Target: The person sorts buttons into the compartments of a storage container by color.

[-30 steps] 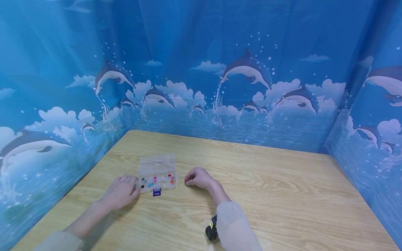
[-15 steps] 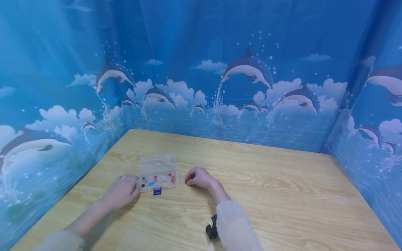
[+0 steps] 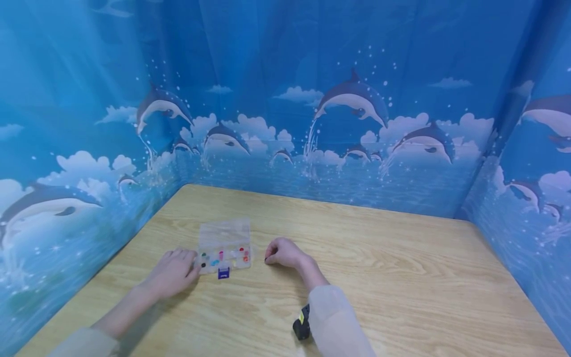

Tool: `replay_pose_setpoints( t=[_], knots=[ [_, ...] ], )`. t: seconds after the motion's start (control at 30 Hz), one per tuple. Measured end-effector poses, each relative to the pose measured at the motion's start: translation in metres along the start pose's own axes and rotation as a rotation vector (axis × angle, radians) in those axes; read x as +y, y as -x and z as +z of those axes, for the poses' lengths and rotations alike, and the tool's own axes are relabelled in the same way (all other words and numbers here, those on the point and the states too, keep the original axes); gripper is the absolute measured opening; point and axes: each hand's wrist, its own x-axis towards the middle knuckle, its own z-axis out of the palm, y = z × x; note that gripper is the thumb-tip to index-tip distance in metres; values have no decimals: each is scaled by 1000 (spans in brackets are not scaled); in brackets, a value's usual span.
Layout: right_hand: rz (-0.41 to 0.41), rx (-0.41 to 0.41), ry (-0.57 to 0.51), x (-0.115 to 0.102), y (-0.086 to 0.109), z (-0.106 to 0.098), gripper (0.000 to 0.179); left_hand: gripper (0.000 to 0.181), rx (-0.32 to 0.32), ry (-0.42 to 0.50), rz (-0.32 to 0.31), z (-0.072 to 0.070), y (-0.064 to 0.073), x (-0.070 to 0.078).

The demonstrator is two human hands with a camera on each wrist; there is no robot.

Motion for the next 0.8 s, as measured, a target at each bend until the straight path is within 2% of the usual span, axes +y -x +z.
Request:
replay_pose_setpoints(
  t=[0.2,0.43,0.8],
  knots=[
    [26,9,-54,-3,0,-2,4,28,0,-7,6,0,1,0],
    [48,25,-99,-7,1,-6,6,34,15,5,11,0,1,0],
    [-19,52,-168,-14,-2,-7,9,32,6,10,7,-3,1,1]
  ],
)
